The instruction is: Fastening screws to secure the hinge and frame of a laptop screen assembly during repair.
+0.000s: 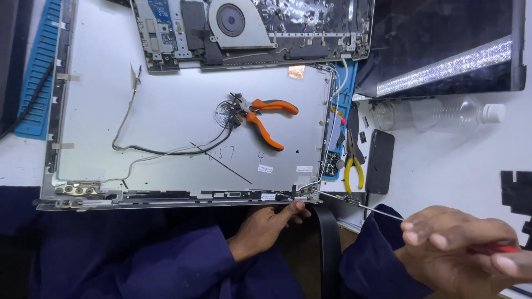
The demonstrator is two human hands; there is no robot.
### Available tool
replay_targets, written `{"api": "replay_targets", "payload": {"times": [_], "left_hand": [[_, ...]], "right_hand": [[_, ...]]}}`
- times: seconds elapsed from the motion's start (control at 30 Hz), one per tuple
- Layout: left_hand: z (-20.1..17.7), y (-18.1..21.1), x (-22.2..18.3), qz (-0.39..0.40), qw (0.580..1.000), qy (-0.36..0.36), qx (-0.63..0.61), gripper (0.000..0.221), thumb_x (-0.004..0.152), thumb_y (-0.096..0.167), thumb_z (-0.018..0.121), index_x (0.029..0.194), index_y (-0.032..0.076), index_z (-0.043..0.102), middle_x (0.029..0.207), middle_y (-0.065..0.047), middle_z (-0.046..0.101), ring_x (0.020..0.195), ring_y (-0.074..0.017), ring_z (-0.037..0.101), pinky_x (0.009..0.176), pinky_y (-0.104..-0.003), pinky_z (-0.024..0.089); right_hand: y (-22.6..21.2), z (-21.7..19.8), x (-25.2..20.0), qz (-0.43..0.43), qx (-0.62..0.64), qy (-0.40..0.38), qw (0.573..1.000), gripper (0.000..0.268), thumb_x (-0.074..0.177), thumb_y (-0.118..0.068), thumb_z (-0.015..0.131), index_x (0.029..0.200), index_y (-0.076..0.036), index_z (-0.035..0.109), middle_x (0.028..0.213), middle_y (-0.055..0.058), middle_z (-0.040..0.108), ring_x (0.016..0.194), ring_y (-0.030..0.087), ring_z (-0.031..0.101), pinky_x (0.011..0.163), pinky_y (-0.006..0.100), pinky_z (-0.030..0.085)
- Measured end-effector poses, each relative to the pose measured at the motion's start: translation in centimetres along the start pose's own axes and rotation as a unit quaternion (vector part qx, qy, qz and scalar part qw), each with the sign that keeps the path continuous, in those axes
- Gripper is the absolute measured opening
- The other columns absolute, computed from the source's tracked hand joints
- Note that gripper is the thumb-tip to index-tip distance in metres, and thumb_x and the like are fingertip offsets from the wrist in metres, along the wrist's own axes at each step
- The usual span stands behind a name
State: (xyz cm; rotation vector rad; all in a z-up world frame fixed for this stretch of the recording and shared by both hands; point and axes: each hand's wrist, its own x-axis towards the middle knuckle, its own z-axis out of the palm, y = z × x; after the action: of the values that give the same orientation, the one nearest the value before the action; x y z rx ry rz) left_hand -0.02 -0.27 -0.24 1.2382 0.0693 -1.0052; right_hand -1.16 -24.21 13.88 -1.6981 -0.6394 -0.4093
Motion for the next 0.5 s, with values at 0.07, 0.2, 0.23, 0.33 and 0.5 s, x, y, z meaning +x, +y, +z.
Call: {"api": "replay_targets", "payload": {"times": [0.07, 0.2, 0.23, 0.33, 0.5], "left_hand": [[0.2, -0.2, 0.0, 0.003, 1.0, 0.0, 0.003, 0.057, 0.093, 0.061, 0.04, 0.103, 0.026, 0.083, 0.096, 0.007, 0.08, 0.094, -0.005, 0.072, 0.092, -0.021, 0.048], [0.3, -0.1, 0.1, 0.005, 1.0, 0.008, -0.021, 0.057, 0.093, 0.061, 0.041, 0.099, 0.022, 0.084, 0.098, 0.007, 0.082, 0.093, -0.0042, 0.072, 0.085, -0.021, 0.051], [0.3, 0.0, 0.1, 0.011, 1.0, 0.012, -0.022, 0.057, 0.093, 0.061, 0.042, 0.096, 0.021, 0.084, 0.098, 0.008, 0.082, 0.091, -0.0037, 0.073, 0.083, -0.021, 0.052], [0.3, 0.0, -0.1, 0.021, 0.999, 0.015, -0.03, 0.055, 0.094, 0.058, 0.044, 0.096, 0.02, 0.084, 0.094, 0.006, 0.082, 0.086, -0.0041, 0.07, 0.081, -0.021, 0.051], [0.2, -0.2, 0.1, 0.03, 0.999, 0.012, -0.031, 0.055, 0.093, 0.06, 0.044, 0.096, 0.021, 0.083, 0.094, 0.006, 0.081, 0.086, -0.0035, 0.07, 0.081, -0.021, 0.05]], "right_hand": [[-0.3, 1.8, -0.9, 0.0, -0.035, 0.046, 0.998, 0.044, 0.112, -0.063, 0.051, 0.121, -0.02, 0.057, 0.103, 0.01, 0.06, 0.078, 0.034, 0.073, 0.079, 0.046, 0.071], [-0.8, 6.9, -0.1, -0.049, -0.263, 0.201, 0.942, 0.026, 0.121, -0.034, 0.043, 0.128, -0.009, 0.041, 0.096, 0.023, 0.046, 0.064, 0.036, 0.056, 0.065, 0.046, 0.059], [-1.1, 8.3, 0.5, -0.055, -0.344, 0.226, 0.91, 0.016, 0.125, -0.018, 0.043, 0.132, -0.004, 0.04, 0.094, 0.029, 0.045, 0.062, 0.037, 0.053, 0.065, 0.047, 0.056], [-0.6, 7.1, -0.2, -0.063, -0.327, 0.233, 0.914, 0.033, 0.125, -0.033, 0.04, 0.141, -0.004, 0.043, 0.091, 0.03, 0.048, 0.065, 0.037, 0.053, 0.066, 0.051, 0.058], [-0.9, 8.5, 0.9, -0.063, -0.311, 0.225, 0.921, 0.031, 0.124, -0.026, 0.044, 0.153, -0.013, 0.038, 0.099, 0.034, 0.048, 0.063, 0.041, 0.052, 0.07, 0.054, 0.059]]}}
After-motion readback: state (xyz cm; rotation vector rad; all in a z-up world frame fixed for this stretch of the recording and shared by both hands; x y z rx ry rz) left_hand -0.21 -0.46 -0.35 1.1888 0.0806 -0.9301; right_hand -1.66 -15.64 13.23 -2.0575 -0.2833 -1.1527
